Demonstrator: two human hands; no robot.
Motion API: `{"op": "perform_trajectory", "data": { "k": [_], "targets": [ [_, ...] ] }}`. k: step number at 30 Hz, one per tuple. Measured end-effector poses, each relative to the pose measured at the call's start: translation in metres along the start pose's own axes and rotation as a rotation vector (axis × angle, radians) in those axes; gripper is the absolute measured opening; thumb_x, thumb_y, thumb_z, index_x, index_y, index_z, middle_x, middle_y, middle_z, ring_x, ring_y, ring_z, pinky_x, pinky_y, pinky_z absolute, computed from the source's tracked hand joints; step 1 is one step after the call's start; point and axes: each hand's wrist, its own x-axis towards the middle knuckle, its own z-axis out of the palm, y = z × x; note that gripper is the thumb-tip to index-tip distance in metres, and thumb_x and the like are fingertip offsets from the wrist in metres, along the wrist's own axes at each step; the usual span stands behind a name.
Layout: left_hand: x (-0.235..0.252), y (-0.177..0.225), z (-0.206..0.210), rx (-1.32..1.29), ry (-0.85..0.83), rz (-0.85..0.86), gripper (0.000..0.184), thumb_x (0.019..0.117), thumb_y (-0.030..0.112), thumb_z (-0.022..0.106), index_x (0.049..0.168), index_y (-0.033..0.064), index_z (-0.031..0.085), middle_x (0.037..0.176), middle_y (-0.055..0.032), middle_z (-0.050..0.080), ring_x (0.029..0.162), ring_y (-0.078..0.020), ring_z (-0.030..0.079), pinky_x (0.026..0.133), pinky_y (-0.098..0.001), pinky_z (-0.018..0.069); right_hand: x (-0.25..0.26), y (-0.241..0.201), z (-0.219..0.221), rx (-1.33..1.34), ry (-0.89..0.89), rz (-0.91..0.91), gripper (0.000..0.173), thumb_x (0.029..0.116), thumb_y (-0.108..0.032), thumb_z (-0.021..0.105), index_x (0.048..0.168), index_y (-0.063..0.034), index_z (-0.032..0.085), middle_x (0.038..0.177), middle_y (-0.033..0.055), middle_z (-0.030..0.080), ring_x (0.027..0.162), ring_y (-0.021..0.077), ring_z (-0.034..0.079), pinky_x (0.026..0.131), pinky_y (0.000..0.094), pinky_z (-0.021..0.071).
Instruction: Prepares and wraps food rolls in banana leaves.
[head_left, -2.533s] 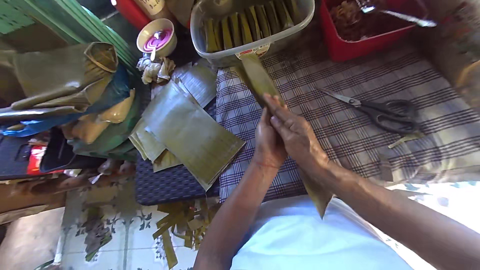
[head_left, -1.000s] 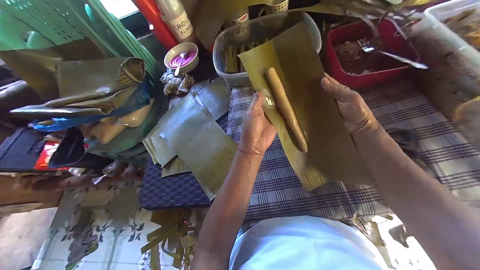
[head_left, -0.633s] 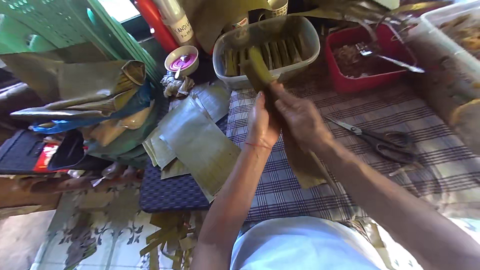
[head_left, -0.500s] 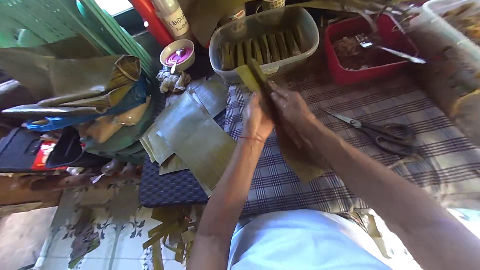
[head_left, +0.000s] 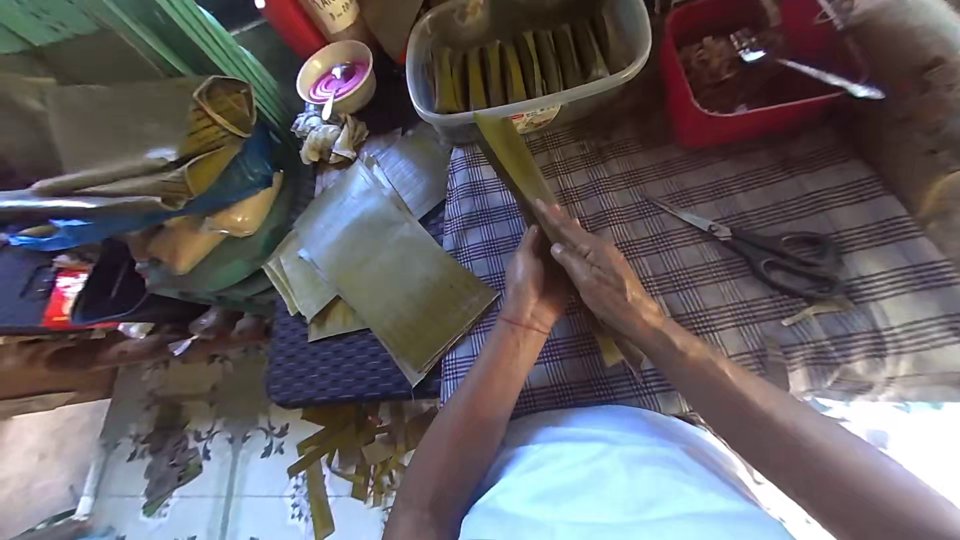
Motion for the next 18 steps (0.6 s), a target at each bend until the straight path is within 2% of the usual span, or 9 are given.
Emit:
{"op": "perform_trajectory", "data": {
  "k": [1, 2, 3, 4, 8, 12, 14, 16, 18],
  "targets": [
    [-0.002, 0.003, -0.002, -0.002, -0.017, 0.018, 0.039, 0.1116, 0.039, 0.029, 0.124, 0.0154, 0.057, 0.109, -0.0019, 0.069, 0.101, -0.0126, 0.068, 0.087, -0.0328, 0.0571, 0.002, 0.002, -0.008, -0.004, -0.027, 0.02, 0.051, 0.1091, -0.012, 0.038, 0.16, -0.0153, 0.038, 0.164, 0.0009, 0.039, 0.149, 0.0156, 0.039, 0.122, 0.037, 0.0314],
    [-0.003, 0.004, -0.005, -0.007, -0.015, 0.044, 0.037, 0.1117, 0.037, 0.031, 0.124, 0.0144, 0.057, 0.109, -0.0037, 0.068, 0.102, -0.0151, 0.068, 0.089, -0.0361, 0.0573, 0.003, 0.007, -0.018, 0.046, -0.02, 0.055, 0.05, 0.1086, -0.012, 0.042, 0.158, -0.0158, 0.041, 0.156, 0.0011, 0.05, 0.131, 0.011, 0.055, 0.107, 0.0319, 0.0452],
    [-0.003, 0.003, -0.009, -0.021, -0.009, 0.069, 0.034, 0.1116, 0.035, 0.033, 0.125, 0.0142, 0.056, 0.112, -0.0049, 0.068, 0.105, -0.0168, 0.068, 0.092, -0.0384, 0.057, 0.004, 0.015, -0.03, 0.135, -0.005, 0.099, 0.049, 0.1072, -0.011, 0.047, 0.156, -0.015, 0.045, 0.147, 0.0038, 0.058, 0.118, 0.01, 0.062, 0.097, 0.0299, 0.0515],
    [-0.003, 0.002, -0.013, -0.033, -0.002, 0.092, 0.033, 0.1117, 0.034, 0.034, 0.13, 0.0144, 0.054, 0.118, -0.0061, 0.067, 0.11, -0.0183, 0.067, 0.096, -0.04, 0.0558, 0.005, 0.022, -0.041, 0.211, 0.006, 0.143, 0.049, 0.1054, -0.011, 0.051, 0.154, -0.0143, 0.047, 0.144, 0.0049, 0.06, 0.116, 0.0096, 0.064, 0.096, 0.0291, 0.0531],
    [-0.012, -0.008, -0.02, 0.001, 0.045, 0.111, 0.038, 0.1123, 0.033, 0.033, 0.144, 0.0169, 0.046, 0.13, -0.0069, 0.062, 0.121, -0.0203, 0.062, 0.103, -0.0427, 0.0515, -0.008, 0.032, -0.056, 0.324, -0.003, 0.223, 0.07, 0.0933, 0.002, 0.054, 0.159, -0.0108, 0.035, 0.156, 0.0047, 0.047, 0.133, 0.0098, 0.054, 0.106, 0.0272, 0.0486],
    [-0.022, -0.018, -0.019, 0.04, -0.013, 0.055, 0.035, 0.113, 0.028, 0.03, 0.138, 0.0117, 0.048, 0.127, -0.0083, 0.063, 0.118, -0.0202, 0.063, 0.102, -0.0403, 0.0517, -0.013, 0.028, -0.042, 0.211, -0.119, 0.201, 0.073, 0.1013, -0.001, 0.047, 0.166, -0.0181, 0.018, 0.171, -0.0009, 0.023, 0.147, 0.0101, 0.039, 0.115, 0.0304, 0.0388],
    [-0.02, -0.013, -0.022, 0.137, -0.014, 0.073, 0.034, 0.1126, 0.026, 0.032, 0.137, 0.0106, 0.05, 0.125, -0.0081, 0.064, 0.114, -0.0191, 0.064, 0.099, -0.0391, 0.0533, -0.012, 0.024, -0.047, 0.233, -0.091, 0.249, 0.065, 0.1014, 0.0, 0.051, 0.162, -0.0142, 0.031, 0.161, 0.0032, 0.041, 0.136, 0.0093, 0.051, 0.109, 0.0283, 0.0448],
    [-0.016, -0.005, -0.029, 0.324, 0.038, 0.129, 0.034, 0.1118, 0.027, 0.038, 0.135, 0.0082, 0.053, 0.12, -0.0074, 0.066, 0.108, -0.0172, 0.066, 0.095, -0.0369, 0.0552, -0.017, 0.024, -0.065, 0.161, -0.023, 0.319, 0.051, 0.0997, 0.0, 0.059, 0.149, -0.0074, 0.051, 0.138, 0.0092, 0.063, 0.115, 0.0108, 0.064, 0.097, 0.0289, 0.0528],
    [-0.01, 0.004, -0.039, 0.529, 0.075, 0.182, 0.033, 0.1114, 0.026, 0.04, 0.128, 0.0046, 0.059, 0.112, -0.0076, 0.066, 0.1, -0.0159, 0.066, 0.09, -0.0367, 0.0558, -0.032, 0.037, -0.091, -0.024, -0.047, 0.314, 0.038, 0.0981, -0.005, 0.065, 0.136, -0.0057, 0.061, 0.115, 0.0108, 0.071, 0.097, 0.0158, 0.069, 0.087, 0.0359, 0.0579]
  ]
}}
